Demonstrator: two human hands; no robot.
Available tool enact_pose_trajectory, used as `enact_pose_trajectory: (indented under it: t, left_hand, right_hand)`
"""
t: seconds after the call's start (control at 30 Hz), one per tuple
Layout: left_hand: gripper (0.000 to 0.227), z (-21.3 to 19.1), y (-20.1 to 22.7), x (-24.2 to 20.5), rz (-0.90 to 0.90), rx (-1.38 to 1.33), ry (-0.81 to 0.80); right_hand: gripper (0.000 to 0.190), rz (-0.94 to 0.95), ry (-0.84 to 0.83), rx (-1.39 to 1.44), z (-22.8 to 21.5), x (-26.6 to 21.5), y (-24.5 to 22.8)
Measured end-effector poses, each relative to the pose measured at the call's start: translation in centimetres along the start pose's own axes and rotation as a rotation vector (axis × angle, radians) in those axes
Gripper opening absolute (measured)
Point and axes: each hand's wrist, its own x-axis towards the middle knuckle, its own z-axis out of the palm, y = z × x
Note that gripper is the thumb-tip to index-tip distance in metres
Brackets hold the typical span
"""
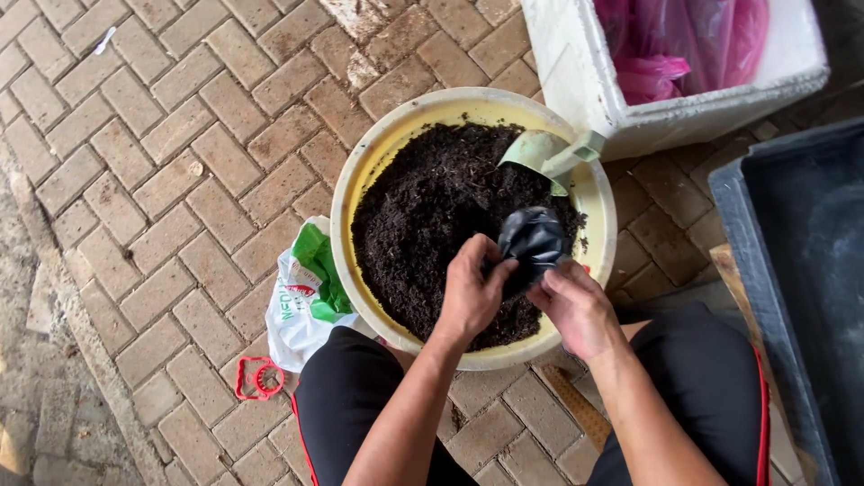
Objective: Filling small plastic planter bags with soil from a bucket.
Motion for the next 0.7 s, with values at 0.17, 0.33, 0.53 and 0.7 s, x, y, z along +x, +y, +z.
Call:
enact_pose_trajectory:
  t: [0.17,0.33,0.53,0.7]
  left_hand:
    - [0.024,-2.0,1.0,-0.4,0.197,-0.039,0.187]
    - [0.023,-0.4,-0.5,-0.9,-0.092,-0.188,0.085]
    - [0.049,0.5,0.2,-1.4,-0.046,-0.106,0.156]
    - [0.031,-3.4,-20.9,6.4,0.08,0.284,0.139]
  right_hand:
    - [0.012,-0.128,-0.014,0.118,2.2,-0.2,-2.5]
    - [0.056,0.185,0.163,-0.068,7.9,-1.2,-2.8]
    - [0.064,0.192,0.381,-0.014,5.5,0.5,0.8]
    - [0.059,0.089,0.094,0.088,1.7,2.7,4.6]
